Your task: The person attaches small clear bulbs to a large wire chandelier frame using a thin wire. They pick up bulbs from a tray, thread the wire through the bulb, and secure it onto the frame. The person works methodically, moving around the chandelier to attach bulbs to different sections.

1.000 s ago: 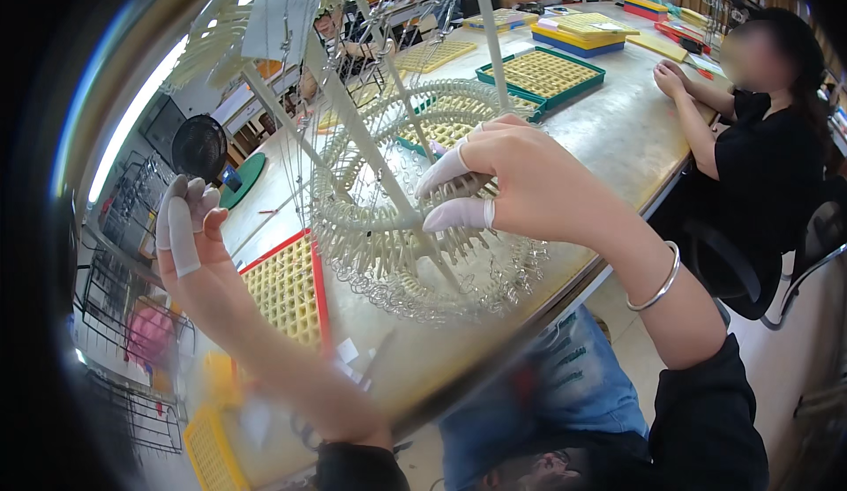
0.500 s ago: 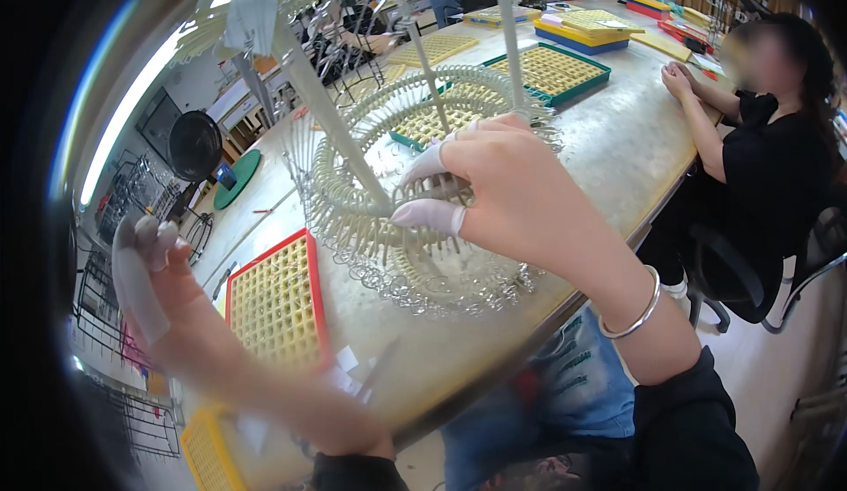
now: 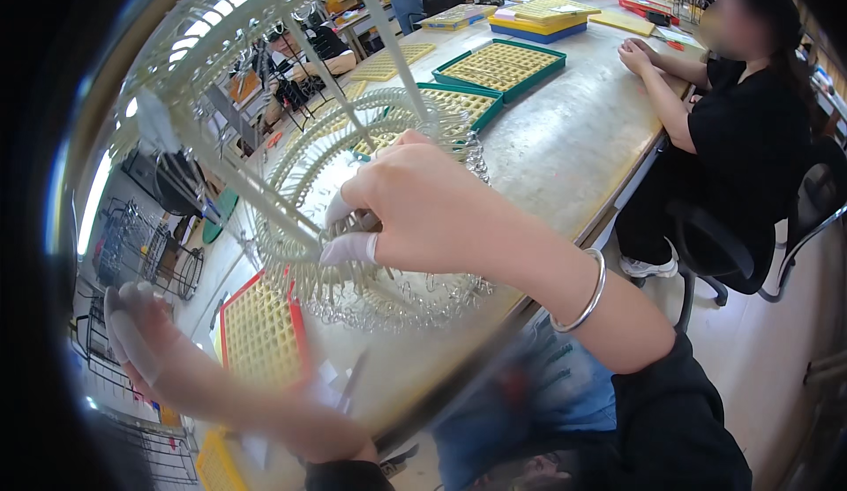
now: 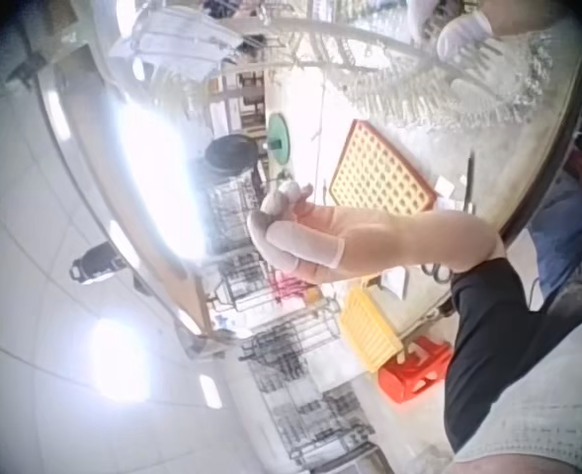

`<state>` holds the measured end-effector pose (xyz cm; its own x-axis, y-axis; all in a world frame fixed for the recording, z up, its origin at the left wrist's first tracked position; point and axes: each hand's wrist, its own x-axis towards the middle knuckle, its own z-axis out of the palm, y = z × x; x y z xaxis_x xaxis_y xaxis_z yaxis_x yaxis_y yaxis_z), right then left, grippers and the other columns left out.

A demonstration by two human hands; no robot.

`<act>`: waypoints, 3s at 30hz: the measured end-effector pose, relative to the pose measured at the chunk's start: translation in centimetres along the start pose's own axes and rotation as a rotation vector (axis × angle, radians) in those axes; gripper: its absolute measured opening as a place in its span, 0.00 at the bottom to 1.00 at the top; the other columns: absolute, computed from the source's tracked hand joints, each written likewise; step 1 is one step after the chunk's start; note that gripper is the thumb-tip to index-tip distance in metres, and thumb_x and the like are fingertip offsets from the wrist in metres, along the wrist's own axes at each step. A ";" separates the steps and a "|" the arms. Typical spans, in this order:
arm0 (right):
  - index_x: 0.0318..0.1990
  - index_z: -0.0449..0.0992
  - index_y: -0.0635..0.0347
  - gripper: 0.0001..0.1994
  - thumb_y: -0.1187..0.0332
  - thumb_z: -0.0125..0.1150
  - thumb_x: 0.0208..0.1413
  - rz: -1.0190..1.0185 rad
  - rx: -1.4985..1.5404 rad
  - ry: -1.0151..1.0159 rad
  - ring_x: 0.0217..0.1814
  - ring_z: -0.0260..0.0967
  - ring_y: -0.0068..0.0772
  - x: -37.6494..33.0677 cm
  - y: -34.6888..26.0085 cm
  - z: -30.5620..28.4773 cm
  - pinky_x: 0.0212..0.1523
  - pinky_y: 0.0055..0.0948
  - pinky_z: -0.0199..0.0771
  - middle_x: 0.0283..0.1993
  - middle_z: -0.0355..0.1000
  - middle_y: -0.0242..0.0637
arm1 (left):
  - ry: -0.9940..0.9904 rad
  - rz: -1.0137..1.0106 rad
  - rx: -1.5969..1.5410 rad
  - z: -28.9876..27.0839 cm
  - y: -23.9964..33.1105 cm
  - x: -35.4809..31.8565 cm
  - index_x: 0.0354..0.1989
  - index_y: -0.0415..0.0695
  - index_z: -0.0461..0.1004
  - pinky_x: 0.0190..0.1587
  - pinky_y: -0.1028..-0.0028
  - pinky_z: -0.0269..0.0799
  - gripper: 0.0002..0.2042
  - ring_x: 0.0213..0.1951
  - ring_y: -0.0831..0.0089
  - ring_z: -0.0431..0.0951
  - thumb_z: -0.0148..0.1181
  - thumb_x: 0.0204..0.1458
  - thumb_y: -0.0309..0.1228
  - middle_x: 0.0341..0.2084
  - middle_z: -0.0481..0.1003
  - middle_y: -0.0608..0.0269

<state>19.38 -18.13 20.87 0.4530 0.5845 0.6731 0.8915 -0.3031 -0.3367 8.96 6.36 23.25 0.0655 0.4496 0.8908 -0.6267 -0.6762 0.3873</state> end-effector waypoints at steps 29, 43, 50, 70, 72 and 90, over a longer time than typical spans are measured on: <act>0.19 0.71 0.56 0.11 0.60 0.62 0.40 0.004 -0.031 0.138 0.31 0.65 0.32 -0.4 -0.8 2.9 0.42 0.31 0.55 0.19 0.68 0.33 | -0.952 -0.388 1.059 -17.0 -12.9 -7.3 0.38 0.39 0.74 0.42 0.72 0.65 0.12 0.37 0.65 0.71 0.60 0.42 0.24 0.35 0.72 0.55; 0.20 0.70 0.56 0.10 0.62 0.61 0.40 -0.025 0.014 0.229 0.32 0.63 0.29 -0.6 -0.5 2.9 0.41 0.29 0.54 0.21 0.65 0.31 | -1.099 0.054 1.085 -21.9 -18.8 -9.1 0.27 0.35 0.76 0.37 0.67 0.68 0.06 0.31 0.59 0.74 0.57 0.41 0.23 0.26 0.72 0.49; 0.22 0.71 0.58 0.10 0.62 0.62 0.39 -0.005 0.046 0.200 0.34 0.63 0.30 -0.6 -0.6 2.6 0.43 0.29 0.55 0.22 0.66 0.32 | -0.986 -0.481 1.293 -16.1 -15.9 -8.0 0.25 0.36 0.77 0.34 0.65 0.70 0.07 0.28 0.55 0.76 0.61 0.38 0.26 0.22 0.74 0.47; 0.24 0.71 0.59 0.08 0.67 0.62 0.36 -0.015 0.062 0.220 0.35 0.63 0.31 -0.7 -0.6 2.7 0.43 0.29 0.56 0.23 0.66 0.32 | -1.031 -0.140 1.343 -12.7 -13.5 -8.1 0.19 0.36 0.76 0.33 0.64 0.71 0.04 0.26 0.53 0.76 0.59 0.32 0.23 0.19 0.74 0.45; 0.23 0.71 0.59 0.08 0.67 0.61 0.36 -0.016 0.061 0.222 0.34 0.64 0.31 -0.6 -0.5 2.6 0.42 0.29 0.56 0.22 0.66 0.32 | -1.036 -0.035 1.351 -13.2 -13.6 -8.3 0.18 0.35 0.76 0.32 0.63 0.70 0.04 0.25 0.52 0.75 0.59 0.33 0.23 0.19 0.73 0.45; 0.33 0.75 0.61 0.11 0.64 0.63 0.45 0.046 -0.092 0.028 0.34 0.65 0.35 0.3 -3.1 1.7 0.43 0.29 0.63 0.28 0.70 0.36 | -0.823 -0.514 1.034 -18.1 -13.4 -2.5 0.31 0.39 0.77 0.36 0.72 0.71 0.07 0.30 0.67 0.78 0.60 0.43 0.26 0.26 0.77 0.54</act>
<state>16.81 -15.70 20.96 0.4917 0.5473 0.6773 0.8648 -0.3974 -0.3067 3.15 24.81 11.56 0.7602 0.5522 0.3423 0.4239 -0.8209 0.3827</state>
